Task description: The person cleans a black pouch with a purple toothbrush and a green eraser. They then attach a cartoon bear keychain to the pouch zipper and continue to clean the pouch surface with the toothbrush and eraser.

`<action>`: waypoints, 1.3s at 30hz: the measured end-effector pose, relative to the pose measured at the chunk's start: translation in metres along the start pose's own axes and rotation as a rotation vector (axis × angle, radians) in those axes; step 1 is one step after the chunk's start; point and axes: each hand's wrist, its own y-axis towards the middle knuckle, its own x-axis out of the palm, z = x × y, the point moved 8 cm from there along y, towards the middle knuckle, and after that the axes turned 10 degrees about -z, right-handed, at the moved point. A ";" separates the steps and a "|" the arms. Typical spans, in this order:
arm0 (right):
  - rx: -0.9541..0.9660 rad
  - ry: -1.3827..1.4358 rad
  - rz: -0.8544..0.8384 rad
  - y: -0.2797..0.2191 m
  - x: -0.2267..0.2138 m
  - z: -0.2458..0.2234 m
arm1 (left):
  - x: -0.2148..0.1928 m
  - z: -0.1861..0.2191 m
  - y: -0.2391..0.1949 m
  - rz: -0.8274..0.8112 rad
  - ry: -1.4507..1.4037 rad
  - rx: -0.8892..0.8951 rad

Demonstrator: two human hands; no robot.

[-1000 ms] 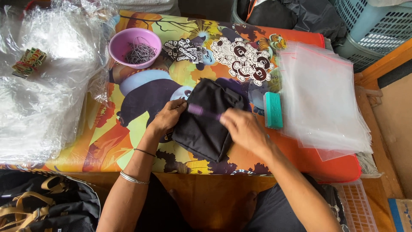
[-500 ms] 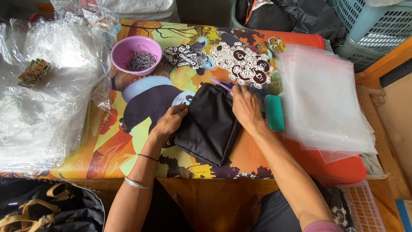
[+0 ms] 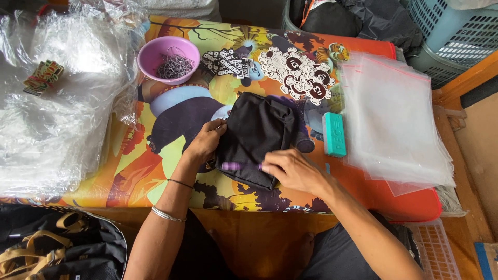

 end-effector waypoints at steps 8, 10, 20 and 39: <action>0.066 -0.044 0.047 -0.027 0.005 0.017 | 0.000 -0.006 0.008 -0.208 0.026 0.022; 0.058 0.021 -0.074 -0.036 0.013 0.013 | -0.003 -0.008 0.010 -0.215 0.037 0.017; 0.321 -0.154 0.199 -0.085 -0.034 0.068 | 0.015 0.016 0.000 -0.243 0.285 0.190; 0.435 -0.323 0.420 -0.061 -0.060 0.116 | 0.126 0.026 -0.057 -0.220 1.464 0.485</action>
